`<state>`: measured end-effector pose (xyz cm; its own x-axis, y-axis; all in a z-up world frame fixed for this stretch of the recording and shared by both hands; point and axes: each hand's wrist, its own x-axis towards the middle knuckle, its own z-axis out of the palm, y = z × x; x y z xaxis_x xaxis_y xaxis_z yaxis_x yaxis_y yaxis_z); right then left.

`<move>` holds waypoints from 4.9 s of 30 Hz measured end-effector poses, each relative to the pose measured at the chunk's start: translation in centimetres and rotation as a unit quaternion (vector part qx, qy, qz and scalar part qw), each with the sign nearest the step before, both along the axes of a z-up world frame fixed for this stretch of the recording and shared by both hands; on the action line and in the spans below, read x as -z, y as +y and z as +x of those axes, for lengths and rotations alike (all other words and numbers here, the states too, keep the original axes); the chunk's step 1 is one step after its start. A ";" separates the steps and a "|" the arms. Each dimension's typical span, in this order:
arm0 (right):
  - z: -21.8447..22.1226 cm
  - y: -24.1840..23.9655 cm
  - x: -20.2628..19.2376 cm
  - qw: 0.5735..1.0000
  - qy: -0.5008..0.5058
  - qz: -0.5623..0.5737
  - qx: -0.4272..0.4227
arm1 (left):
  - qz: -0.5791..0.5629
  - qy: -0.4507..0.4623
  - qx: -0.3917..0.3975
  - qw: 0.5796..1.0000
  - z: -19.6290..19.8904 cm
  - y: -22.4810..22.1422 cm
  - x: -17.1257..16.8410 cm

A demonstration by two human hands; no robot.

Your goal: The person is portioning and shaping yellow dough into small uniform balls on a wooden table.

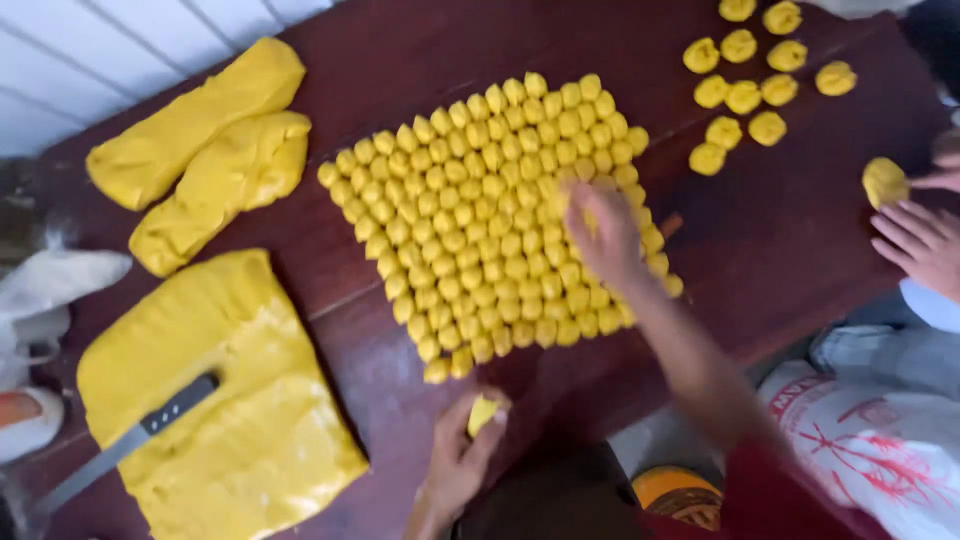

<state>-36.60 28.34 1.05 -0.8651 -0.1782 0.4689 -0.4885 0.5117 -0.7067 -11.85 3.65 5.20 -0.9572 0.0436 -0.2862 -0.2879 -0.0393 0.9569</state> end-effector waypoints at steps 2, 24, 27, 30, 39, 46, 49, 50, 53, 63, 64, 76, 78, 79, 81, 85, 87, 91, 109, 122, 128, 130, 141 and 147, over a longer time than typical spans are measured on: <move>-7.5 1.0 -0.5 0.998 0.052 0.041 0.016 | -0.018 0.017 -0.019 1.000 -0.8 -0.1 0.4; 15.1 -9.6 -7.4 0.916 -0.293 0.012 -0.274 | 0.076 0.157 -0.083 0.981 -3.8 0.7 -0.8; 17.1 -9.7 -8.7 0.947 -0.246 0.012 -0.204 | 0.145 0.088 -0.010 0.985 -2.3 -1.1 -0.7; 18.3 -9.2 -12.2 0.970 -0.133 0.067 -0.192 | 0.017 0.160 0.056 0.985 0.3 -2.2 -2.5; 22.5 -9.0 -12.6 0.969 0.019 0.160 -0.189 | -0.078 0.333 0.056 0.938 3.0 -2.2 -6.1; 19.8 -5.3 -2.0 0.995 -0.048 -0.086 0.005 | -0.090 0.292 0.113 0.945 0.2 1.2 -3.0; 14.6 -1.6 0.7 0.994 -0.103 -0.002 0.022 | -0.020 0.221 0.106 0.969 -1.2 2.2 -2.8; 13.0 -0.2 0.2 0.994 -0.093 0.044 0.026 | -0.001 0.255 0.081 0.964 -2.1 2.1 -3.8; 3.6 1.4 -0.9 0.993 -0.116 0.014 0.004 | 0.040 0.154 0.000 0.987 -2.6 1.2 -0.1; -21.5 3.8 2.9 0.960 -0.026 0.278 0.011 | 0.114 -0.192 -0.284 0.933 0.3 -2.3 6.6; -21.1 3.5 3.0 0.960 -0.026 0.278 0.007 | 0.114 -0.193 -0.288 0.931 0.3 -2.4 6.3; 13.6 -8.2 -6.5 0.885 -0.369 -0.167 -0.230 | 0.160 0.051 -0.166 0.972 -2.3 -0.6 1.5; 18.3 -10.4 -7.6 0.887 -0.388 -0.058 -0.244 | 0.132 0.045 -0.116 0.983 -1.4 -0.5 0.5; 19.1 -10.6 -6.9 0.885 -0.387 -0.050 -0.256 | 0.134 0.049 -0.130 0.981 -0.4 -1.3 1.0; 20.2 -10.9 -5.9 0.954 -0.232 0.005 -0.192 | 0.112 0.211 -0.045 0.970 1.3 -2.9 1.9; 22.9 -13.4 -10.4 0.972 -0.070 0.097 -0.204 | 0.089 0.032 0.045 0.994 5.9 -5.2 -0.2; 24.6 -14.6 -12.1 0.952 -0.062 0.168 -0.248 | -0.101 0.140 0.047 0.984 7.2 -6.3 -2.4; 28.5 -14.5 -9.3 0.955 -0.076 0.170 -0.230 | -0.002 0.165 0.059 0.985 9.8 -6.4 -1.1; -2.0 3.6 4.7 0.960 -0.150 -0.234 0.013 | 0.025 -0.100 -0.130 0.986 1.4 -4.5 3.9; -22.8 7.3 6.7 0.983 -0.090 0.151 0.055 | -0.006 -0.131 -0.306 0.943 1.2 -4.8 3.9; -11.9 -0.1 -3.3 0.987 -0.112 0.097 0.063 | 0.064 -0.030 -0.282 0.957 -0.6 -4.7 1.0; -1.8 -5.6 -5.9 0.969 -0.243 0.026 0.016 | 0.111 -0.023 -0.291 0.950 -0.6 -4.5 -0.9; 29.5 -15.4 -6.5 0.932 -0.211 0.100 -0.277 | -0.025 0.041 0.016 0.999 13.7 -7.4 -0.7; 33.4 -17.9 -8.3 0.953 -0.070 0.155 -0.251 | 0.045 0.157 0.022 0.986 16.1 -9.0 0.7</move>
<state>-3.18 10.45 9.37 -0.6847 -0.6973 0.2122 -0.6381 0.4329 -0.6367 4.26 -5.39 4.50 -0.9947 0.0981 0.0303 0.0183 -0.1215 0.9924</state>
